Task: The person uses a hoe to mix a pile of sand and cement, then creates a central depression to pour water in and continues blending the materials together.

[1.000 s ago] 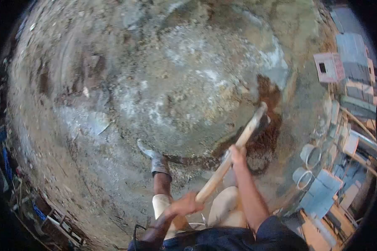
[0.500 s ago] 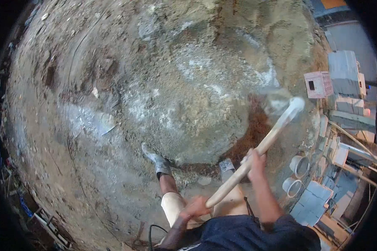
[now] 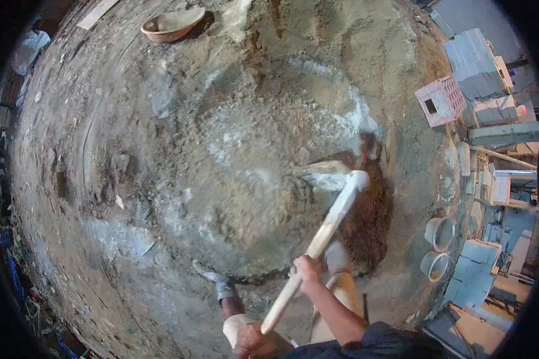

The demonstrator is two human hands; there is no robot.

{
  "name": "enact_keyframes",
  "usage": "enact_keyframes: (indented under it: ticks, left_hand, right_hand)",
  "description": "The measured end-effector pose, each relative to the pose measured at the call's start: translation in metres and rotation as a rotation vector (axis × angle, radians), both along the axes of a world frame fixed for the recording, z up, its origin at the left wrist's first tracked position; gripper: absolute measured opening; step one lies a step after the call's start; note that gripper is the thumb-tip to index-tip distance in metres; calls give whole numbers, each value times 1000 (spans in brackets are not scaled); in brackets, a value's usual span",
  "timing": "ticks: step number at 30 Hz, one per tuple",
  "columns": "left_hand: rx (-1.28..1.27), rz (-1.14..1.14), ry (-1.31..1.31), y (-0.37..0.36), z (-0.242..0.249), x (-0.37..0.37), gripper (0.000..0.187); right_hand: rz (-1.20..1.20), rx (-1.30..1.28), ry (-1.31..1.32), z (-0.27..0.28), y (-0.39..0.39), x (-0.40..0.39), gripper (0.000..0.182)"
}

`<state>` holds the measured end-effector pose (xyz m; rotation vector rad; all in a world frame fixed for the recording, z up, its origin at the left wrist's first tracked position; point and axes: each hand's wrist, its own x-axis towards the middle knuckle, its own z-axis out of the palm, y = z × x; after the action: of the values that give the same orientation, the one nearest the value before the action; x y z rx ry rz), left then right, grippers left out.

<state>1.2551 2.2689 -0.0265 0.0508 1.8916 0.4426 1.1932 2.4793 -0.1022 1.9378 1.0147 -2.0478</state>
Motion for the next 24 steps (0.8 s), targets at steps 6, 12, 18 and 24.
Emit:
enact_keyframes:
  ticks: [6, 12, 18, 24]
  left_hand:
    - [473, 36, 8, 273, -131, -66, 44]
    - [779, 137, 453, 516, -267, -220, 33]
    - [657, 257, 235, 470, -271, -235, 31]
    - [419, 76, 185, 332, -189, -218, 34]
  right_hand:
    - [105, 348, 157, -52, 295, -114, 12]
    - [647, 972, -79, -188, 549, -279, 34]
    - [1009, 1211, -349, -290, 536, -293, 32]
    - [536, 588, -176, -232, 367, -258, 40]
